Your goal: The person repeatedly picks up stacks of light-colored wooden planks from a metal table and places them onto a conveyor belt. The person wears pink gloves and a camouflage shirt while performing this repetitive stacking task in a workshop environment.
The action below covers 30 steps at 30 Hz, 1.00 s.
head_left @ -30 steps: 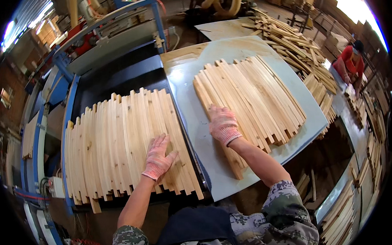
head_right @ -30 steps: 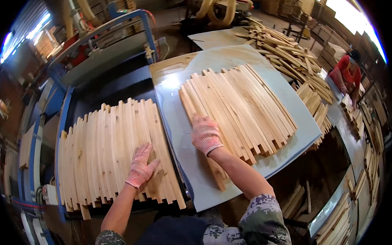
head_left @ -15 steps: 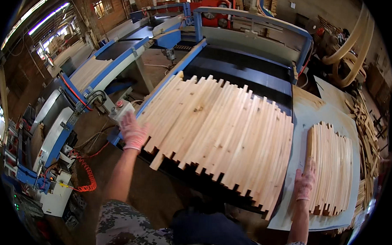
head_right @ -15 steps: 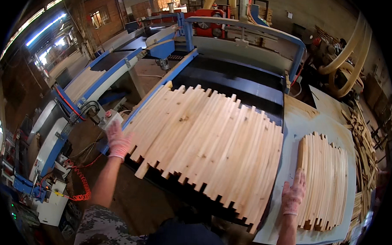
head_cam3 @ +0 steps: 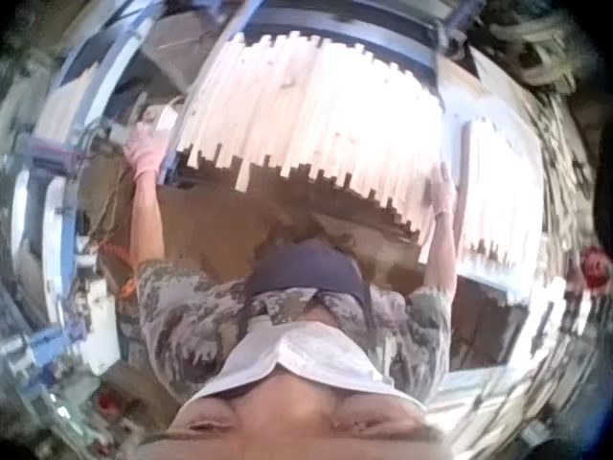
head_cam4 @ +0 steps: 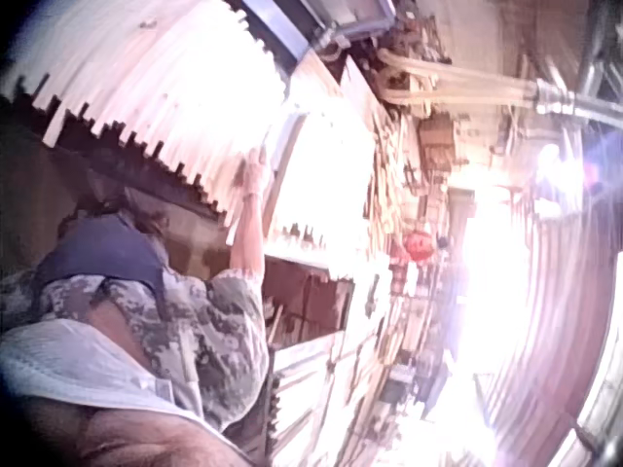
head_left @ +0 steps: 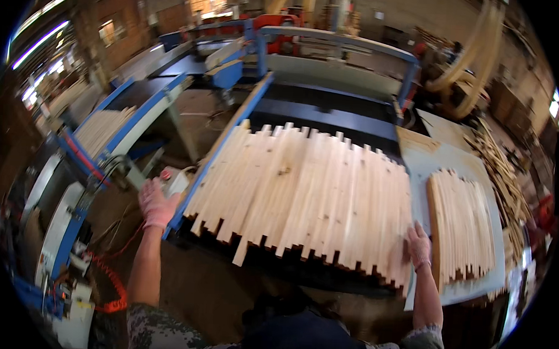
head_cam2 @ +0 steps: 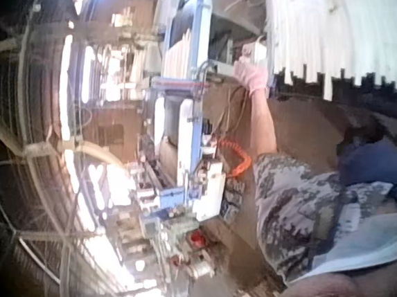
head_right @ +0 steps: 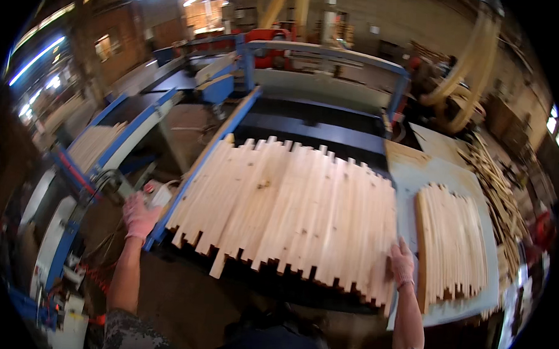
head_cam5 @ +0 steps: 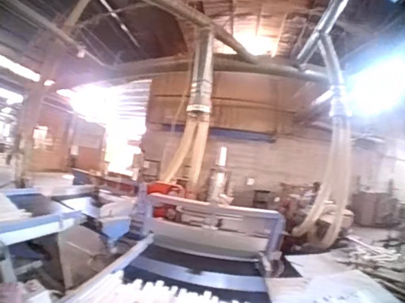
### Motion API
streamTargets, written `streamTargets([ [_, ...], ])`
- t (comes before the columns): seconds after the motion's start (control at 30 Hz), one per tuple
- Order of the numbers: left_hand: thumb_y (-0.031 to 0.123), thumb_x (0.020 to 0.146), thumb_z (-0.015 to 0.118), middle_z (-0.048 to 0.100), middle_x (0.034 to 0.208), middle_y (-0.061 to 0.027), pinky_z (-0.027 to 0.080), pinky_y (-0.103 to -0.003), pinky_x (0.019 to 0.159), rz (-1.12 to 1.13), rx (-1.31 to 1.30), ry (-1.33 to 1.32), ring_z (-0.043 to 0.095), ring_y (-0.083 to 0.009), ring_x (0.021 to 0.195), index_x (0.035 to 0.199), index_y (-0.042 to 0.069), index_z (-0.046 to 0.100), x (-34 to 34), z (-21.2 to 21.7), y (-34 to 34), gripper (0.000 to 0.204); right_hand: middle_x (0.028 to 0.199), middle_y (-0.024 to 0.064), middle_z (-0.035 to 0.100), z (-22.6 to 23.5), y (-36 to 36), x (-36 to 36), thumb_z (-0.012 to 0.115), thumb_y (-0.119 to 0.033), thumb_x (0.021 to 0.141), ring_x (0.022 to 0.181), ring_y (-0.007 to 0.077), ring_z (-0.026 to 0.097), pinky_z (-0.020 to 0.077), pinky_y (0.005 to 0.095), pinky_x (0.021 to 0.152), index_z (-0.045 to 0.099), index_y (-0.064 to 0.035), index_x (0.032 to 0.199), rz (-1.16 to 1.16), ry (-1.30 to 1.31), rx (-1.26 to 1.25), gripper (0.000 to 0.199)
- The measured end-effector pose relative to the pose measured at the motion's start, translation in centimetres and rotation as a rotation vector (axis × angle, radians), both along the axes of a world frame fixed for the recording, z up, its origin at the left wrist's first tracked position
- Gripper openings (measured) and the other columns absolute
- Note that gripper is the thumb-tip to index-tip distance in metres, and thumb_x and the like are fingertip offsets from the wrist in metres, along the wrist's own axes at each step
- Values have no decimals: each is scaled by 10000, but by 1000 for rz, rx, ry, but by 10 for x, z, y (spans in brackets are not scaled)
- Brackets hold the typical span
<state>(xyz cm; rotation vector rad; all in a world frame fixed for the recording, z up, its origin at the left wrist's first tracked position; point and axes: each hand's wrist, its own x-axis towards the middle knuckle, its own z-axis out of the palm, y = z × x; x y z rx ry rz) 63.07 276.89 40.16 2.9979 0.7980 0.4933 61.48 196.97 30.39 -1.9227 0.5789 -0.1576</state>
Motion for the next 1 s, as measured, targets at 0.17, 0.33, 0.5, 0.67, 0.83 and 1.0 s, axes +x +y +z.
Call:
streamTargets([
  [0.17, 241, 1057, 672, 684, 1405, -196, 493, -395, 1124, -445, -1036, -593, 651, -288, 1290, 1383, -66, 654, -102, -24, -63, 449, 1506, 171, 658, -7, 24, -58, 644, -399, 1060, 1414, 241, 596, 447, 342, 1164, 438, -55, 1650, 21, -41, -139, 713],
  [0.33, 330, 1088, 627, 671, 1443, -254, 491, -404, 1176, -1246, -1856, 551, 646, -321, 1352, 1372, -106, 675, -204, -47, -193, 522, 1464, 196, 675, -29, 22, -114, 727, -284, 1039, 1349, 239, 648, 469, 301, 1142, 431, 19, 1630, -10, -118, -31, 727],
  [0.5, 465, 1070, 652, 667, 1490, -170, 419, -364, 1212, -942, -1558, 1092, 595, -279, 1415, 1456, -29, 655, -223, -179, -271, 628, 1449, 171, 691, -38, 44, -164, 747, -201, 1015, 1346, 224, 647, 480, 311, 1143, 447, -19, 1633, -65, -161, 7, 710],
  [0.67, 476, 1105, 560, 579, 1595, -105, 368, -384, 1239, -449, -1046, 1074, 499, -293, 1488, 1530, 73, 602, -279, -383, -254, 587, 1349, 179, 716, -33, 95, -253, 762, -206, 919, 1307, 352, 646, 482, 414, 1152, 546, -70, 1554, -95, -209, -340, 684],
  [0.83, 436, 1093, 591, 590, 1583, -112, 374, -381, 1237, -210, -1053, 1396, 513, -284, 1477, 1532, 64, 601, -349, -439, -194, 576, 1403, 233, 669, -58, 134, -354, 774, -143, 847, 1339, 422, 614, 508, 469, 1148, 608, -32, 1466, -33, -264, -603, 650],
  [1.0, 395, 1082, 622, 600, 1571, -118, 379, -379, 1236, -153, -1029, 1483, 526, -276, 1465, 1534, 54, 600, -362, -431, -189, 567, 1467, 203, 662, -114, 146, -452, 717, -328, 967, 1362, 356, 628, 496, 434, 1152, 581, -41, 1530, -89, 392, -303, 646],
])
